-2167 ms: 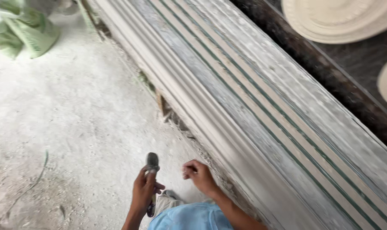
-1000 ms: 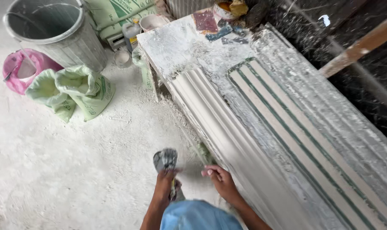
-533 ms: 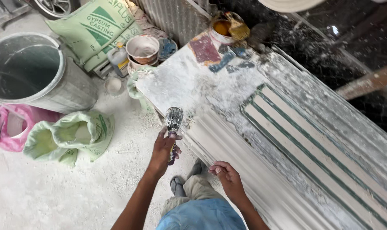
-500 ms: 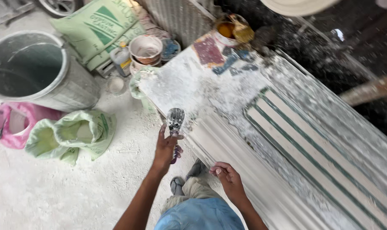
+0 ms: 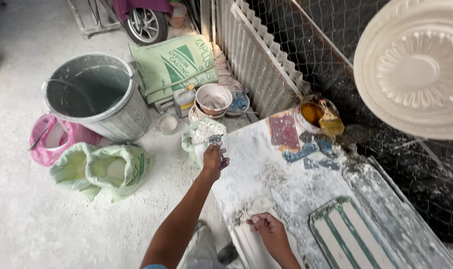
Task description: The person scrubs a long white molded molding with a small brush, then uses a green brush to sweep dust from the surface. The work is performed on a cluttered workbench in a workshop setting.
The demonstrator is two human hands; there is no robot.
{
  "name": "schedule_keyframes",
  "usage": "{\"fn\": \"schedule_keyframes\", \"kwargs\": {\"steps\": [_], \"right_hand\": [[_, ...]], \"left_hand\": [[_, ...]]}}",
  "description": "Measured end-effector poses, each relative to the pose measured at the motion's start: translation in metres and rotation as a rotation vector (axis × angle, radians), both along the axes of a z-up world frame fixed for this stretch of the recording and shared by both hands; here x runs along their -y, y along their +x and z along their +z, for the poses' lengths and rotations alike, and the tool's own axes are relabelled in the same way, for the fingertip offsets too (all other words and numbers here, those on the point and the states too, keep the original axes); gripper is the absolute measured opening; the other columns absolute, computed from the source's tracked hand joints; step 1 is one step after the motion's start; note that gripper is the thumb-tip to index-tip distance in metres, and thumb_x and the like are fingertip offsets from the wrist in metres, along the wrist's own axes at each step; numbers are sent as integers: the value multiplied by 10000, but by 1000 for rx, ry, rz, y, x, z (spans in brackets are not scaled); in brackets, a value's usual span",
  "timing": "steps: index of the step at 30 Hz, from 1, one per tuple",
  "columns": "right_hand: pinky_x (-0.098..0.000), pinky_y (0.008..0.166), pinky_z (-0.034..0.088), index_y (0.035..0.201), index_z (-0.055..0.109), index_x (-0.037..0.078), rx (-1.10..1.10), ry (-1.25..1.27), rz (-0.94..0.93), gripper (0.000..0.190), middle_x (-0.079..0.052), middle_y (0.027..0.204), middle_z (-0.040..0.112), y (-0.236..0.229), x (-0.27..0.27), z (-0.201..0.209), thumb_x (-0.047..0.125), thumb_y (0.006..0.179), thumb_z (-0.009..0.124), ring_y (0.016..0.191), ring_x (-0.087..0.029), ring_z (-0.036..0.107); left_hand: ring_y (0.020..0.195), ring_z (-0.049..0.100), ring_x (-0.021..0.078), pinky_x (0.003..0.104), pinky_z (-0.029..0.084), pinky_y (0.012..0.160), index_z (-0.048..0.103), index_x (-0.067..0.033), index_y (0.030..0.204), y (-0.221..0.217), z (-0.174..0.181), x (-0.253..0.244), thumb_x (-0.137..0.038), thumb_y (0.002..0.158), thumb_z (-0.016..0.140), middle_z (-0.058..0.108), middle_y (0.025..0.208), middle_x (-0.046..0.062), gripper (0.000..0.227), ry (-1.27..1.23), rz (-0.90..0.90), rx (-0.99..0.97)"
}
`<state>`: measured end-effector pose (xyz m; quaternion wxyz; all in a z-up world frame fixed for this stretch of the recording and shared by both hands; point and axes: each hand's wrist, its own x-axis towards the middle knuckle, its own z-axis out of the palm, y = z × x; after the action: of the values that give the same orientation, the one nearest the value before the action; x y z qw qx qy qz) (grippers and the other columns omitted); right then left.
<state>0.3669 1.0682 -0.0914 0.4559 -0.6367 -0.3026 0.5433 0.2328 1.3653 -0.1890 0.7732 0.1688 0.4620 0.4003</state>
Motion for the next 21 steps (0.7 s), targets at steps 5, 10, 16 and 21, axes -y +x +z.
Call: {"fn": "schedule_keyframes", "kwargs": {"steps": [5,10,16,21], "right_hand": [[-314,900,568,1155,707,-57,43,-133,-113,325,-113,946,786,7,-30,-29,203,1002,587,941,-173,735],[-360,915,594,1197,682,-59,-58,-100,-216,340,-128,952,764,3,-29,-61,198,993,592,933,-197,734],[-367,911,597,1215,682,-37,-70,-177,-218,333,-133,994,768,3,-47,-55,195,1001,577,960,-199,729],[-317,918,564,1255,664,-4,35,-184,-135,324,-108,1035,776,0,-83,0,163,999,558,1008,-176,723]], "left_hand": [[588,572,167,316,518,474,596,-141,1204,45,-49,-47,-171,1048,451,616,915,71,215,-175,22,-68],[509,479,193,301,377,373,563,-164,1038,35,-59,-4,-263,1059,432,478,742,42,167,-207,-155,-235],[457,462,118,302,409,360,528,-140,1325,-10,-6,62,-318,1069,466,627,863,76,318,-97,-505,-247],[564,686,250,406,590,498,212,-172,1633,-20,3,-12,-238,1015,509,767,971,235,689,554,-628,-883]]}}
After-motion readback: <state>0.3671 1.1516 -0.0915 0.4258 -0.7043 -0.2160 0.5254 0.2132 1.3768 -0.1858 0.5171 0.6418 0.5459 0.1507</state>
